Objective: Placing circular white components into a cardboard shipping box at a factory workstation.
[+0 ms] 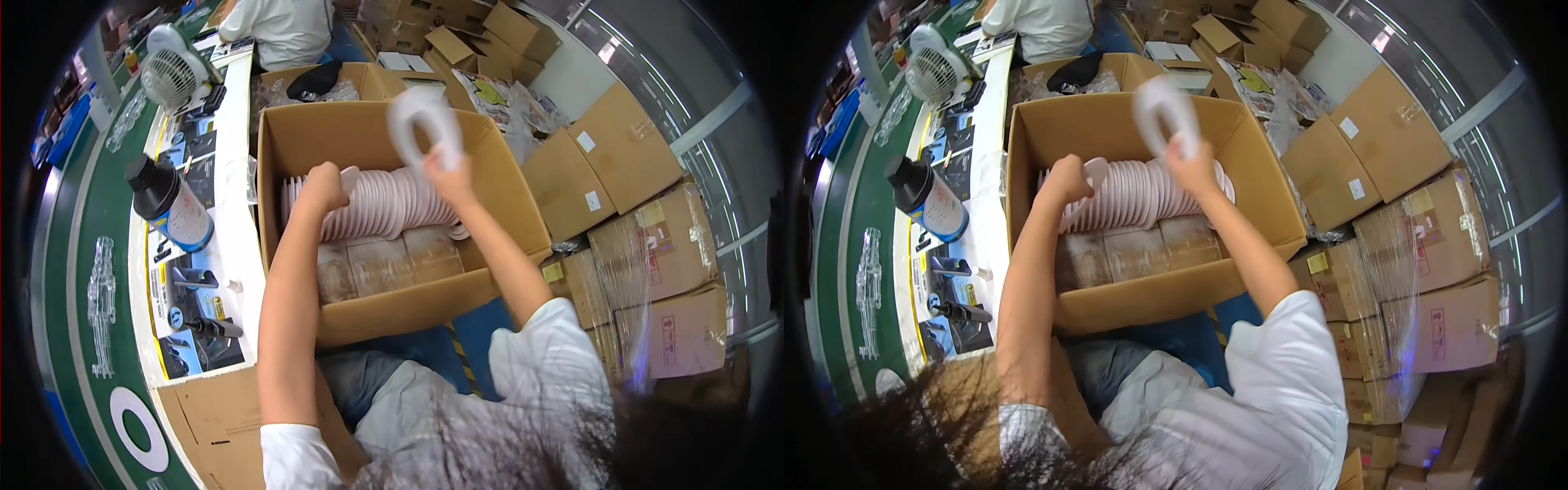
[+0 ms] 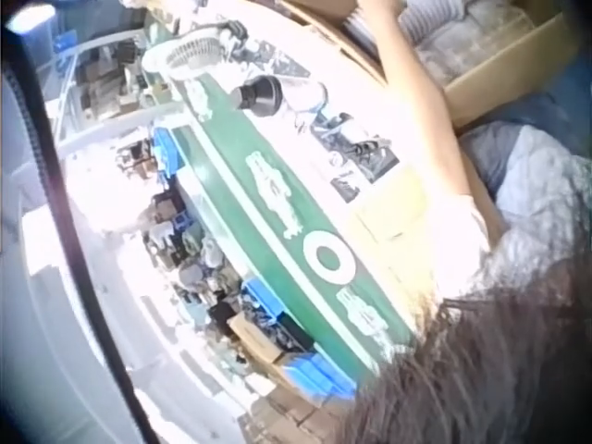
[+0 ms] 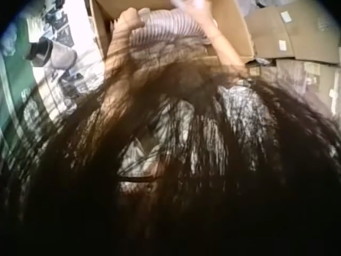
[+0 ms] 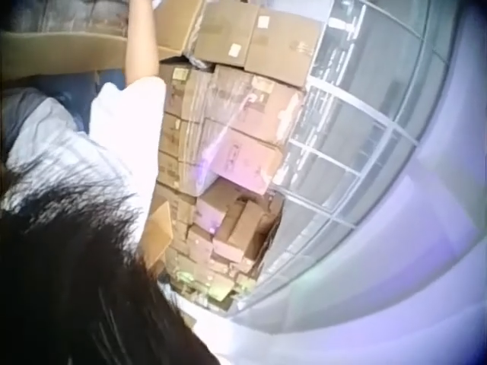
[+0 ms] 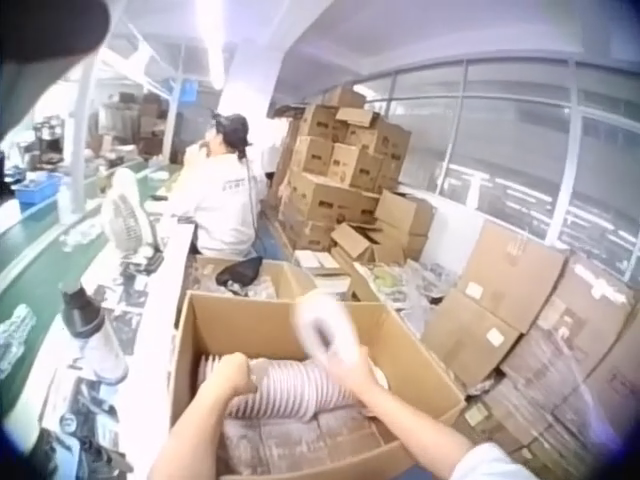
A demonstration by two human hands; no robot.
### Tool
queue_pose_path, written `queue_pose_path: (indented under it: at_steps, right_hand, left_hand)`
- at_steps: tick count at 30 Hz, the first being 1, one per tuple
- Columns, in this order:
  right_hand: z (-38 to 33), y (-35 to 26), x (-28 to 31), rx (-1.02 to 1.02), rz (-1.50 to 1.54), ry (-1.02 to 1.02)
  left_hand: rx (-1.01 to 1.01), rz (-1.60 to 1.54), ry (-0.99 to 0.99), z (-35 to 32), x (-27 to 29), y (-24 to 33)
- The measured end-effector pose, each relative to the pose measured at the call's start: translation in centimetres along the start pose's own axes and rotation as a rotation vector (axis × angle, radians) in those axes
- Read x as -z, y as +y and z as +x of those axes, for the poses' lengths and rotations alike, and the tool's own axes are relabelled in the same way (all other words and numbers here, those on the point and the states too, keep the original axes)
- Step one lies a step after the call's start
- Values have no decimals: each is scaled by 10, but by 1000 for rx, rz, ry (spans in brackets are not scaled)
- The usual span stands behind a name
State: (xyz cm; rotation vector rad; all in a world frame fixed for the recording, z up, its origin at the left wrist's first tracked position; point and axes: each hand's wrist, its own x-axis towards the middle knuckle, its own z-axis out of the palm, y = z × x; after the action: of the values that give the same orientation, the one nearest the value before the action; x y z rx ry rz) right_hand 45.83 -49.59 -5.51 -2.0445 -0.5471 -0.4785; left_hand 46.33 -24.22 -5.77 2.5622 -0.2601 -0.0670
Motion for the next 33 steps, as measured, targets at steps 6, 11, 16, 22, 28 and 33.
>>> queue_pose_path:
  at_steps: [6, 11, 16, 22, 28, 33]
  right_hand:
    - [-9, -17, -9, 72, -116, -596]
    - [7, -1, -6, -55, -99, 486]
    - [9, 5, 5, -6, 156, -77]
    - [-9, 16, -23, 74, -72, -635]
    - [14, 7, -18, -98, -325, 357]
    - [24, 42, -12, -342, 49, 55]
  left_hand:
    - [-65, 52, 7, -4, 3, -4]
    - [22, -13, -20, -2, 11, 6]
    - [-46, -3, 73, -2, -2, -10]
    - [60, -25, -81, -3, 6, -4]
    - [-62, 20, 53, 16, -1, -8]
    - [73, -50, 93, 8, -17, -24]
